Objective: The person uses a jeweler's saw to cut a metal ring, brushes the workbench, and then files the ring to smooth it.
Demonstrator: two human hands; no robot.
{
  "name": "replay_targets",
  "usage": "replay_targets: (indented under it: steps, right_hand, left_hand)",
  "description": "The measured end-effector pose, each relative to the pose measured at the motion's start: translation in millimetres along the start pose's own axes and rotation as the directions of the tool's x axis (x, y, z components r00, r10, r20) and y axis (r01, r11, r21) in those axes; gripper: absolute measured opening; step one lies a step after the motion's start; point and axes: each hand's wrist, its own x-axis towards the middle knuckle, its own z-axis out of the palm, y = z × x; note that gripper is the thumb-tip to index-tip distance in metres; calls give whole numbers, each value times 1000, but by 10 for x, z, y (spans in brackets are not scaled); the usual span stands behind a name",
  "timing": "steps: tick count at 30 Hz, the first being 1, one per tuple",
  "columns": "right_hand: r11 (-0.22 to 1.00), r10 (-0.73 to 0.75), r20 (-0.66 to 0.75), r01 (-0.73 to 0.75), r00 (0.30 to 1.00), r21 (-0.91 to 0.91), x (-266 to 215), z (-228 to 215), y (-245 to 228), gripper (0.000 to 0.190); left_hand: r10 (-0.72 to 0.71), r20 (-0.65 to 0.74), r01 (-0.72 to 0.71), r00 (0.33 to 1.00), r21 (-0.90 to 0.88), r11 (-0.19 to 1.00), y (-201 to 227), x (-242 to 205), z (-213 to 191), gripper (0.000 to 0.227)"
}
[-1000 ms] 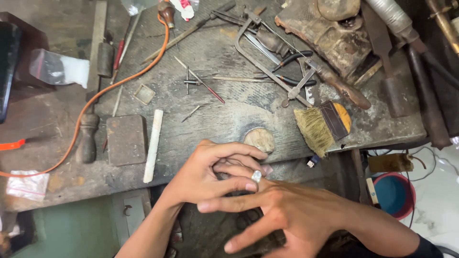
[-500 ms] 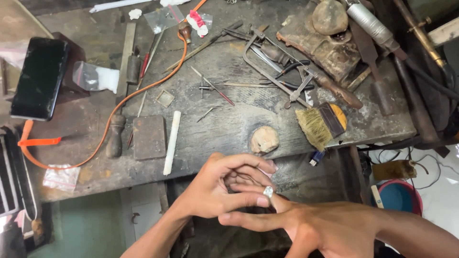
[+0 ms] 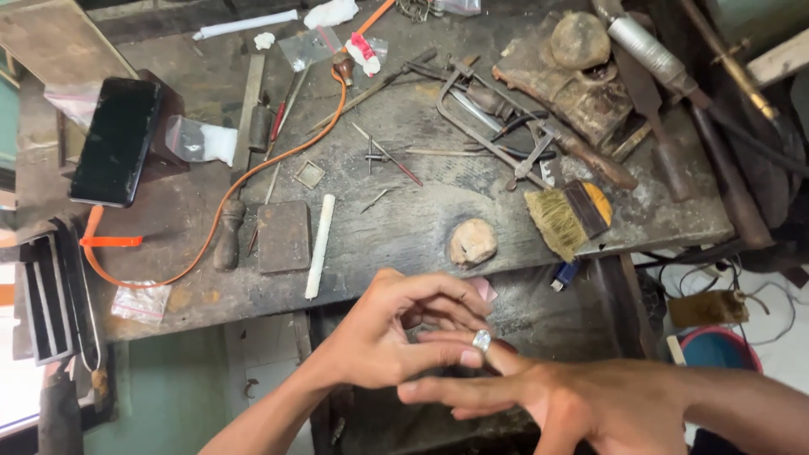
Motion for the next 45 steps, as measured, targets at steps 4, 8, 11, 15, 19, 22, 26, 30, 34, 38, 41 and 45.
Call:
replay_targets:
  steps: [4,8,11,15,19,22,26,30,34,38,41,45]
  right_hand:
    - [998,55,20,-54,998,-25,-59,48,76,63]
    - [988,148,24,-147,989,-48,-86,152,216,85]
    - [962,268,-136,-258,954,89,-186,509,1078,69]
    - [916,346,-254,-267,903,298,-55,430,789,66]
    - [824,359,-135,-246,924,510,-97,199,520,90]
    - [934,341,-2,-339,940,117,-185,113,478,57]
    - [904,413,-173,-379,894,198,-51,260,710,39]
    - [925,369,-211,-336,905,176,89,249,688,40]
    - [971,229,-145,-214,963,110,215,137,559,23]
    - [999,12,-32,-11,999,35,272,21,451,27]
    - [992,-125,41,125,991,8,294,-46,357,46]
    - [994,-111,135,110,985,12,278,-134,230,74]
  left_hand:
    - [-49,41,49,998,6,999,27,-23,6,30]
    - [-115,69,114,991,8,993,-30,-40,2,29]
    - [-104,72,105,992,-11,994,-59,-13,9,29]
    - [-100,73,103,992,-37,994,-179,18,18,32]
    - [-147,69,154,987,-109,982,-293,-5,13,34]
    - [-106,48,109,993,-65,992,-291,-31,-4,31]
    - [-92,19,92,996,5,996,-160,-97,-37,23]
    - [-129,5,129,992,8,992,-121,-171,-83,21]
    - [-149,-20,149,989,15,989,-43,-247,-95,21]
    - [-178,-53,177,983,-21,984,44,-280,-112,20]
    - [-155,-69,152,985,-56,987,-49,-306,-115,22]
    - [-112,-100,106,989,-64,992,-154,-331,-104,28]
